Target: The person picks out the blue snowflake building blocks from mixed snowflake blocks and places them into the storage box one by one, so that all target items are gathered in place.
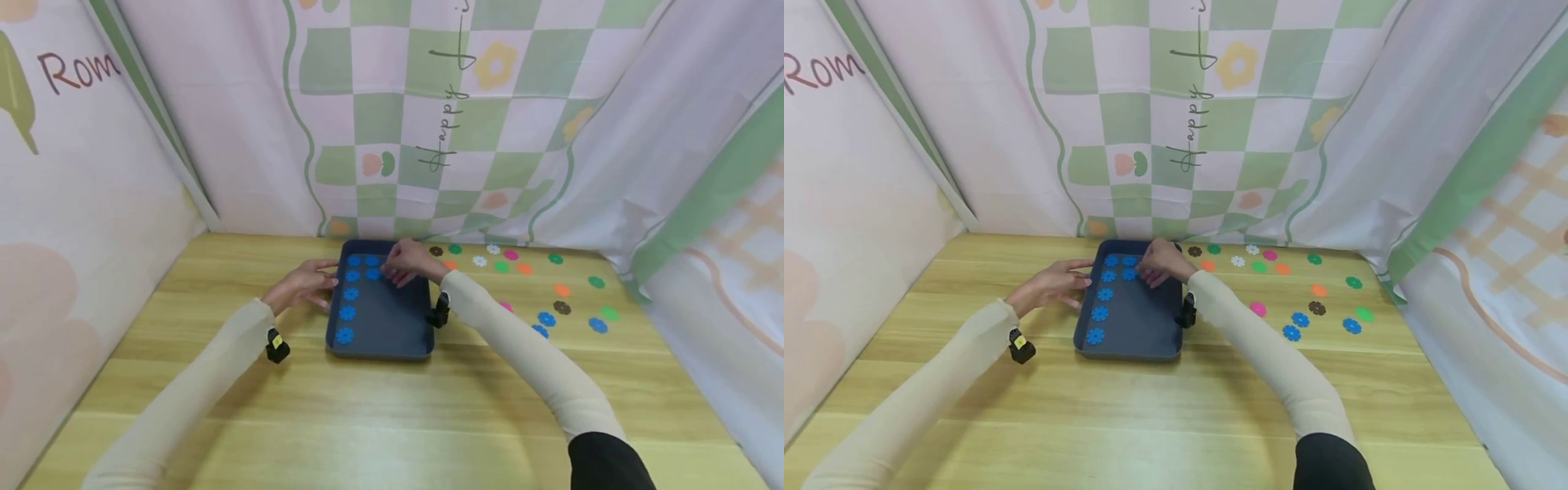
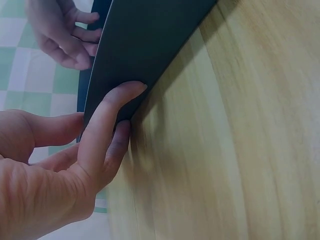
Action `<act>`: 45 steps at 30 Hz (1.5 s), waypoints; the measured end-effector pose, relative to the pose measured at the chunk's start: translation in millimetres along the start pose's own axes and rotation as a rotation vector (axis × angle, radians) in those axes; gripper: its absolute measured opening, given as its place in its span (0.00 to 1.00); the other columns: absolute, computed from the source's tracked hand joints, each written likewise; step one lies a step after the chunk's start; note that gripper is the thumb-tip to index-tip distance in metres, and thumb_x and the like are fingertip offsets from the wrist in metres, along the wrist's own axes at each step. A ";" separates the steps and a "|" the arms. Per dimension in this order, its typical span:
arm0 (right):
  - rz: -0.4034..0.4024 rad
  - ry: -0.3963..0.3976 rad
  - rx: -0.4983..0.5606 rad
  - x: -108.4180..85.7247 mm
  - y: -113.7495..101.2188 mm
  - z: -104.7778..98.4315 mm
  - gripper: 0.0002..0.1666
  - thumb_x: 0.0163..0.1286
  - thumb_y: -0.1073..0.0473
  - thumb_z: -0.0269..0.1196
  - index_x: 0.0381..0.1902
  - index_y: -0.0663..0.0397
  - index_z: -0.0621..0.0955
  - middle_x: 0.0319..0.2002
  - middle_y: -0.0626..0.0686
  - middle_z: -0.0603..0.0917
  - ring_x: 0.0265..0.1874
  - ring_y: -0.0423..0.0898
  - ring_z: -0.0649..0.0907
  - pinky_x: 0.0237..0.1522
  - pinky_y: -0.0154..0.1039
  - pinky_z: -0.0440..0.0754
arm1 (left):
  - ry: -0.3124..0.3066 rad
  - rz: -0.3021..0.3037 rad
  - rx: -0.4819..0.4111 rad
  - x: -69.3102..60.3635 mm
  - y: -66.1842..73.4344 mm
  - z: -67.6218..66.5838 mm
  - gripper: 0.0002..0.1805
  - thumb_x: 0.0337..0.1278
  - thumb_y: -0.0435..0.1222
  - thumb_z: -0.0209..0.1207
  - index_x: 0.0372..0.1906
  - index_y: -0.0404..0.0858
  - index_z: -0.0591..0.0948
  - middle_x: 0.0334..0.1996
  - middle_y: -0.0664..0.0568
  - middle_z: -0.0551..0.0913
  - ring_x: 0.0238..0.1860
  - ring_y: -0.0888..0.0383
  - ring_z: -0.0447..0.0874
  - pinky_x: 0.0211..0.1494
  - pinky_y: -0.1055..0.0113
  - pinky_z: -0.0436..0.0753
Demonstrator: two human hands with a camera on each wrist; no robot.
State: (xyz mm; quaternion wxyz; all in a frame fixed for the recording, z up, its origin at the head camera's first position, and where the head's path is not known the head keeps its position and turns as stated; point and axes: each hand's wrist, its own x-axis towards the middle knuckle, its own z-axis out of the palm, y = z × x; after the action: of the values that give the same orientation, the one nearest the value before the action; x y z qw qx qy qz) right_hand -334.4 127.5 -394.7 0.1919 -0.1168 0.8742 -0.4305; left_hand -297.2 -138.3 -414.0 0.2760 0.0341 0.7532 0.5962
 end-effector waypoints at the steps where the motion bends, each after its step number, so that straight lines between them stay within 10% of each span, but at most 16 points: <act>1: -0.010 0.000 0.002 -2.0 0.9 -1.6 0.10 0.75 0.66 0.63 0.44 0.73 0.86 0.40 0.67 0.90 0.28 0.51 0.90 0.38 0.48 0.94 | 0.000 0.000 0.000 0.0 -0.3 0.1 0.36 0.79 0.25 0.48 0.85 0.37 0.53 0.76 0.28 0.66 0.72 0.35 0.73 0.33 0.67 0.91; 13: -0.123 0.099 0.009 -28.6 22.9 -32.0 0.13 0.81 0.65 0.56 0.50 0.72 0.81 0.47 0.72 0.87 0.40 0.64 0.88 0.34 0.45 0.93 | -0.001 0.000 0.001 -2.8 1.2 0.8 0.36 0.79 0.26 0.48 0.85 0.37 0.53 0.76 0.28 0.65 0.70 0.34 0.74 0.32 0.68 0.91; 25: -0.083 0.202 0.028 -74.6 66.4 -83.0 0.17 0.79 0.65 0.60 0.55 0.77 0.77 0.50 0.74 0.84 0.36 0.49 0.89 0.40 0.48 0.94 | -0.009 -0.003 0.007 -1.8 2.0 2.2 0.36 0.80 0.26 0.48 0.85 0.37 0.52 0.76 0.28 0.65 0.71 0.34 0.74 0.34 0.67 0.91; 45: -0.054 0.161 -0.221 -149.4 150.9 -149.1 0.21 0.78 0.67 0.60 0.62 0.78 0.73 0.52 0.74 0.82 0.47 0.60 0.86 0.42 0.46 0.92 | -0.025 0.022 0.018 -1.0 -2.2 -0.3 0.36 0.80 0.26 0.46 0.85 0.37 0.51 0.76 0.27 0.64 0.71 0.33 0.73 0.37 0.64 0.92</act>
State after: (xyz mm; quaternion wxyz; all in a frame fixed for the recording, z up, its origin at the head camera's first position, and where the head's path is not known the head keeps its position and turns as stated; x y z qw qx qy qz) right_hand -271.0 379.1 -397.2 0.0954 -0.1257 0.9255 -0.3444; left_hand -295.9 -139.6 -415.6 0.2786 0.0524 0.7547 0.5917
